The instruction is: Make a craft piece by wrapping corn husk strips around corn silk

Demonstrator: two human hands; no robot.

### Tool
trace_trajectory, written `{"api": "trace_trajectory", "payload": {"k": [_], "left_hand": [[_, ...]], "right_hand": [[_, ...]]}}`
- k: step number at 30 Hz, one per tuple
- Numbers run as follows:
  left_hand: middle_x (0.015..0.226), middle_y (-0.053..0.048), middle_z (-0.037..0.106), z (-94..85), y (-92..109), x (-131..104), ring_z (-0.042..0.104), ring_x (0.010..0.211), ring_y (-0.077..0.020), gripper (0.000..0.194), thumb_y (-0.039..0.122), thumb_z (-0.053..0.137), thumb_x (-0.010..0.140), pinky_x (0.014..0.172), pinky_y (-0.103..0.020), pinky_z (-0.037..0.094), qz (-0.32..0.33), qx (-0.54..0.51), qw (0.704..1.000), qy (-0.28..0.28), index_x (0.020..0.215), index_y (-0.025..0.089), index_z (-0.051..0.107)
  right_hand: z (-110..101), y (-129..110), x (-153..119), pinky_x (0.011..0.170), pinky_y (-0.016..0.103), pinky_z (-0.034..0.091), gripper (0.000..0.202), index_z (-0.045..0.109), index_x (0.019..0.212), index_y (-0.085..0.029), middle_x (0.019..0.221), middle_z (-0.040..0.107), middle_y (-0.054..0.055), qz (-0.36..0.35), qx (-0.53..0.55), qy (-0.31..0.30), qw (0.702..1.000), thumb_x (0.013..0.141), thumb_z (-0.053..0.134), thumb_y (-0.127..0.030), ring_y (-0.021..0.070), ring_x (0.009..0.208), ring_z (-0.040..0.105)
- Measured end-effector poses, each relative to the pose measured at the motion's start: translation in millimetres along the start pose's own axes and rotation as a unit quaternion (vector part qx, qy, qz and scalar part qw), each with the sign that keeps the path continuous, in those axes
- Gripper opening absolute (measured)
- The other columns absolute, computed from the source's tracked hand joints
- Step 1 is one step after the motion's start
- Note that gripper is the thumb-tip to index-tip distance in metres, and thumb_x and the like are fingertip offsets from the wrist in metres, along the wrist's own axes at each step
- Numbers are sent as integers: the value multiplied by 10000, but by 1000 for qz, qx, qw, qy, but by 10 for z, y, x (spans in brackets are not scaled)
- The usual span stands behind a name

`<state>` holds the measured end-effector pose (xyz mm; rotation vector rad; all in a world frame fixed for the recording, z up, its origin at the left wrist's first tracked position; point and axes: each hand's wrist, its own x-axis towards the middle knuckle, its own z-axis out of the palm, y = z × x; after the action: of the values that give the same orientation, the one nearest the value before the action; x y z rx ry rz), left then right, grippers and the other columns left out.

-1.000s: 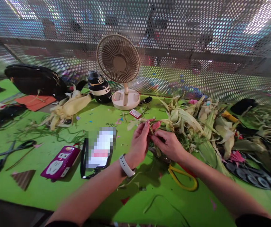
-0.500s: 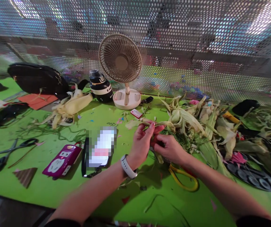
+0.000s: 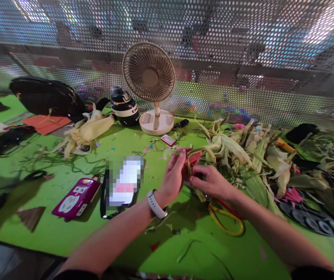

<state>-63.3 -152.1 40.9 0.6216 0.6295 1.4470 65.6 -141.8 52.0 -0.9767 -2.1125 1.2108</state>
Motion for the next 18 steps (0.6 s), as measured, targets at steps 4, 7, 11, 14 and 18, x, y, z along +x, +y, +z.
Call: {"api": "trace_trajectory", "payload": {"k": [4,7,11,14,18], "left_hand": [[1061,-56,709,-72,-63,0,621,1085,-230,269,365,598,837,1005,-402,428,23,47,999,-9,1051,206,630],[1122,-39,679,-94,-96,6,590,1115,-209,261,364,587,845,1017,-362,414,62,81,995,22,1054,218,642],[1111,-28,673,-75,-94,4,593,1086,-193,264,371,583,846,979,-340,438,83,91,991,44,1065,234,637],[1096,-21,673,-61,-90,-7,588,1088,-174,259,358,595,840,990,-318,425,86,80,992,49,1065,235,633],[1091,-21,673,-62,-87,-12,596,1072,-166,248,365,598,836,980,-305,426,73,85,992,54,1040,229,632]], "right_hand": [[0,-8,29,676,250,431,222,529,749,-179,761,546,8,6,116,44,992,887,424,-317,133,727,488],[43,-6,37,704,260,460,157,537,852,-186,817,574,12,-4,150,102,983,864,497,-337,138,754,525],[111,11,10,674,262,459,172,536,877,-187,780,597,7,-20,18,182,983,755,632,-260,139,703,542],[126,6,-6,712,294,455,105,578,856,-183,783,636,29,-21,-52,220,974,755,584,-215,156,715,565],[85,-12,26,711,301,479,118,579,839,-183,753,641,28,34,144,138,979,769,551,-273,158,704,593]]}}
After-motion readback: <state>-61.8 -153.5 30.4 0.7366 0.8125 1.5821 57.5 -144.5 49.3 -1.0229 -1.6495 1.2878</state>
